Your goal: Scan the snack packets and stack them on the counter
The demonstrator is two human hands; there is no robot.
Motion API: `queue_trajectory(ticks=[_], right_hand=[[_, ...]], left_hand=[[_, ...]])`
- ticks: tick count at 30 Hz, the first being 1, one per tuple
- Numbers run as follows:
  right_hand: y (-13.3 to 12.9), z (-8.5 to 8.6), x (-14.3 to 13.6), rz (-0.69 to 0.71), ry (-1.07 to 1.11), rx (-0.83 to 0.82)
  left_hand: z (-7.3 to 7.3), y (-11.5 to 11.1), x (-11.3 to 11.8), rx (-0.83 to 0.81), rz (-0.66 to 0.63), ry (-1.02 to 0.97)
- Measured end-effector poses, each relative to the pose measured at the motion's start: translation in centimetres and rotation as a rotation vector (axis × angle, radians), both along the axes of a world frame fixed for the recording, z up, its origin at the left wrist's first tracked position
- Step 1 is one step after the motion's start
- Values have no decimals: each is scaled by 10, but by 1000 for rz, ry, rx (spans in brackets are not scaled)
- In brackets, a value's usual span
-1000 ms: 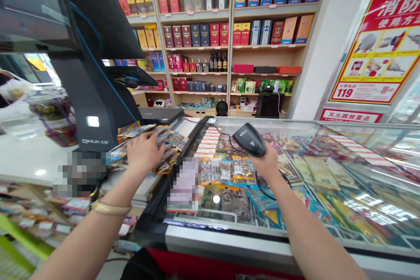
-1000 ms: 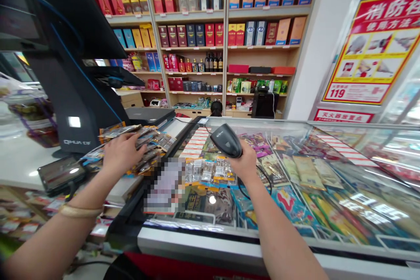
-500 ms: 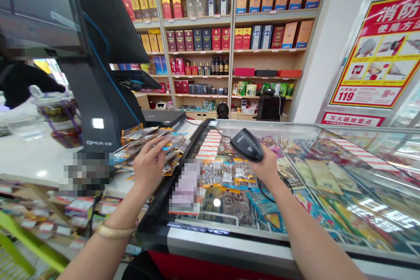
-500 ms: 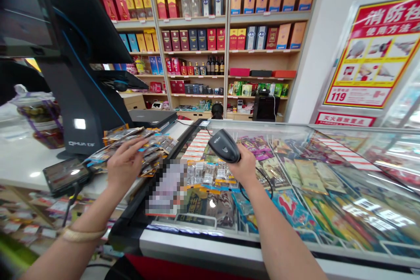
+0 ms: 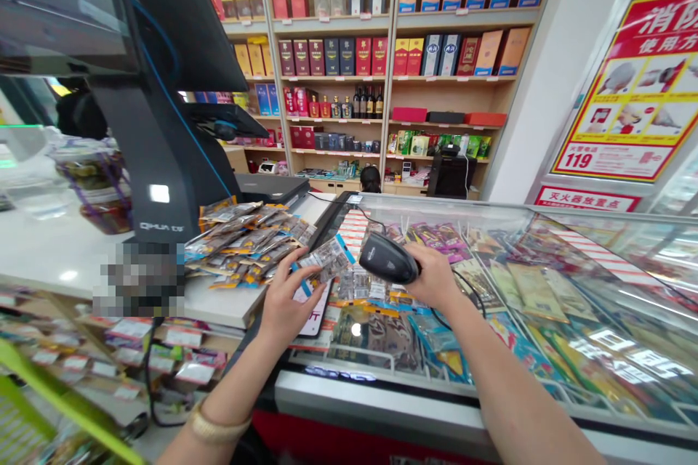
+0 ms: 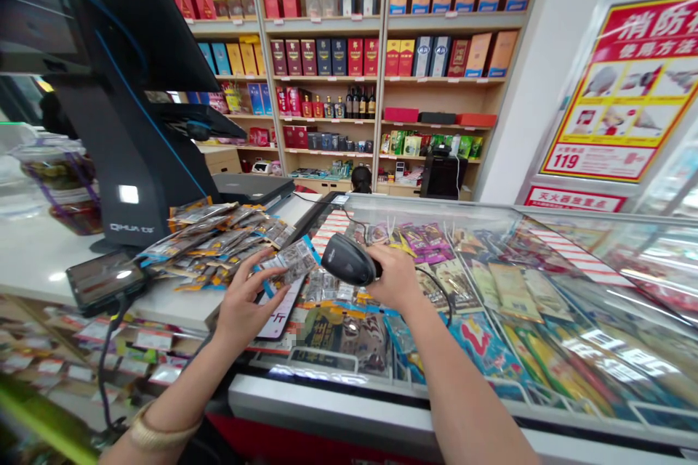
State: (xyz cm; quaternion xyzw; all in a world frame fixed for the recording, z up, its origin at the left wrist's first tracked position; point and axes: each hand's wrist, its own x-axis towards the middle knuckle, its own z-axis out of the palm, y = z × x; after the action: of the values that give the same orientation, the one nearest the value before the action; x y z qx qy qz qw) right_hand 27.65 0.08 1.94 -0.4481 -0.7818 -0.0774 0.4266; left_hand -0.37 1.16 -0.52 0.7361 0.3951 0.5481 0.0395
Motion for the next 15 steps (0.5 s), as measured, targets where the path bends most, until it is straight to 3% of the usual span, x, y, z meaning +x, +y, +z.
queue_trajectory(ticks=[8, 15], right_hand=[[-1, 1, -1, -64, -167, -82], [2, -3, 2, -89, -77, -32]], left_hand=[[-3, -2, 3, -30, -48, 48], [-7, 1, 0, -169, -47, 37]])
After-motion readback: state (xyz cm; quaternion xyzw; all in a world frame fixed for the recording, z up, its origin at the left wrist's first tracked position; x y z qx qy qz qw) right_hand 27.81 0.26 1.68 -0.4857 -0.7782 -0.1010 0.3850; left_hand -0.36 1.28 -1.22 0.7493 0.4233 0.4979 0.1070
